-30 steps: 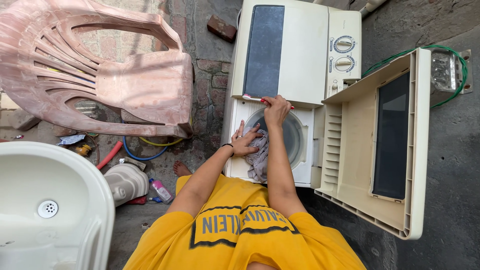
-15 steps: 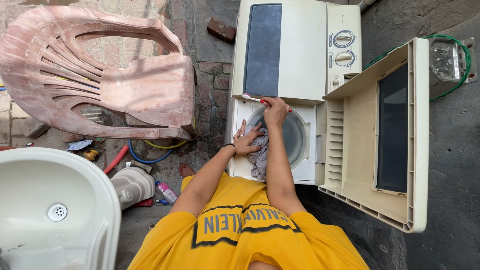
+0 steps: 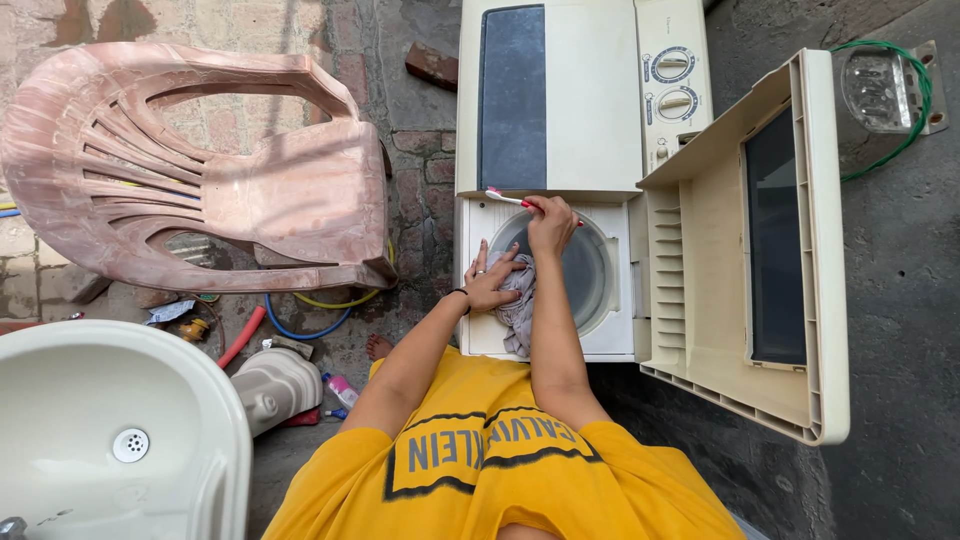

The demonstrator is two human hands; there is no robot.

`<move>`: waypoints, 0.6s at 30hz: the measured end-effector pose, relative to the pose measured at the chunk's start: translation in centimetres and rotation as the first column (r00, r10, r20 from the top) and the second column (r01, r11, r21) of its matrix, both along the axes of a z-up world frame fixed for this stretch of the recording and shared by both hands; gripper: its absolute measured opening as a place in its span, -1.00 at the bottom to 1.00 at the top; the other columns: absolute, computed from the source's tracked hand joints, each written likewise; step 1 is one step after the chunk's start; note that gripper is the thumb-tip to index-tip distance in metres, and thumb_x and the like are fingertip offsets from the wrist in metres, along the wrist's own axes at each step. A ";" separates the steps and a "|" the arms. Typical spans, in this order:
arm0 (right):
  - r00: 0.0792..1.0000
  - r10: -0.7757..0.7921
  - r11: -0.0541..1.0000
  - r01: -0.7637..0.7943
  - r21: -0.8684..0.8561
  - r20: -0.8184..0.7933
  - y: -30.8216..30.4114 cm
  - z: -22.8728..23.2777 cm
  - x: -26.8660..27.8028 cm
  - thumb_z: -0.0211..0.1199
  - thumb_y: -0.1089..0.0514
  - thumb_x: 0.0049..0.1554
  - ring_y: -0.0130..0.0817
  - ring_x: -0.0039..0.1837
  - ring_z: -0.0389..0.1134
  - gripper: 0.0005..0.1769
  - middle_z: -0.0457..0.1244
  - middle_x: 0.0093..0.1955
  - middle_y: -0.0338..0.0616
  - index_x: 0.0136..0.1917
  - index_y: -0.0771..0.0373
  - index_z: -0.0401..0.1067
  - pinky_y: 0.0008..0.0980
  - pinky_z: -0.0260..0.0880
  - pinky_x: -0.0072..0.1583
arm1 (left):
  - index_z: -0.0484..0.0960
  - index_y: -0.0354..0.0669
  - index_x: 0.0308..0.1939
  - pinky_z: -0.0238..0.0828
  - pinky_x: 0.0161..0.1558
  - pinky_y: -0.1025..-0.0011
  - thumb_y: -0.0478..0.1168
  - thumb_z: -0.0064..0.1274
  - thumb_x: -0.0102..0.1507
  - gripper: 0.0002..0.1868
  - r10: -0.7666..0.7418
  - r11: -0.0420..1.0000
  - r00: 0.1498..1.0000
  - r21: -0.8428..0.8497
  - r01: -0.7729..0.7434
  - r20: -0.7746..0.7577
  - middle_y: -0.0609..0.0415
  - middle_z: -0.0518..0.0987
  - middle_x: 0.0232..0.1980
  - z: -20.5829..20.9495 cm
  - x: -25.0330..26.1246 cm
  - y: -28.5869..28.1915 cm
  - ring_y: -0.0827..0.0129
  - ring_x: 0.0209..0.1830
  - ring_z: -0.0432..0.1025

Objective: The recorder is cleaning the internal and external surfaces of a twin-tub washing machine using a toothbrush to scrub crevices and a cloth to wipe down panels.

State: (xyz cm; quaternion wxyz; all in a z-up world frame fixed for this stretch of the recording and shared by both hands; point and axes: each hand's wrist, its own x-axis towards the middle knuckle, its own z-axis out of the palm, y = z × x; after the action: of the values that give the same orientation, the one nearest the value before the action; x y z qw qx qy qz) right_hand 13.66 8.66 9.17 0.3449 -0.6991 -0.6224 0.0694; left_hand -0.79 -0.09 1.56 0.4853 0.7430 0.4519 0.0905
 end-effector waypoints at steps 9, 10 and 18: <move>0.986 -0.156 0.986 0.159 0.051 -0.056 -1.3 -1.9 5.2 0.48 0.24 -0.10 -0.08 -0.07 0.37 -0.82 0.35 -0.21 -0.15 -0.17 0.04 0.65 -0.12 0.27 0.06 | 0.29 0.41 0.48 -0.76 0.49 -0.19 0.28 0.07 0.18 -0.23 0.012 0.999 0.999 -0.034 -0.010 0.043 0.45 -0.28 0.74 0.1 -0.2 0.2 -0.01 0.64 -0.86; 0.985 -0.159 0.985 0.162 0.050 -0.058 -1.3 -1.7 4.8 0.48 0.24 -0.10 -0.08 -0.07 0.37 -0.82 0.35 -0.21 -0.15 -0.17 0.04 0.65 -0.12 0.27 0.06 | 0.29 0.41 0.48 -0.76 0.49 -0.19 0.28 0.07 0.18 -0.23 0.008 0.999 0.999 -0.034 -0.007 0.040 0.45 -0.28 0.74 0.0 -0.2 0.2 -0.01 0.64 -0.86; 0.951 -0.276 0.959 0.283 0.028 -0.141 -1.0 -3.0 6.7 0.37 0.23 0.08 -0.13 -0.01 0.35 -0.83 0.35 -0.16 -0.21 -0.06 -0.01 0.64 -0.12 0.21 0.13 | 0.29 0.40 0.48 -0.77 0.49 -0.21 0.28 0.07 0.17 -0.22 0.011 0.999 0.999 -0.051 -0.008 0.047 0.43 -0.26 0.73 0.1 -0.3 0.2 -0.01 0.65 -0.86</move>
State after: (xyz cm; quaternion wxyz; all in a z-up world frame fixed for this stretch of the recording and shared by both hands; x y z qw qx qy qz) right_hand 20.39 7.69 6.21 0.4093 -0.7654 -0.4938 0.0526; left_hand -1.13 0.07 1.64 0.5142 0.7260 0.4458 0.0990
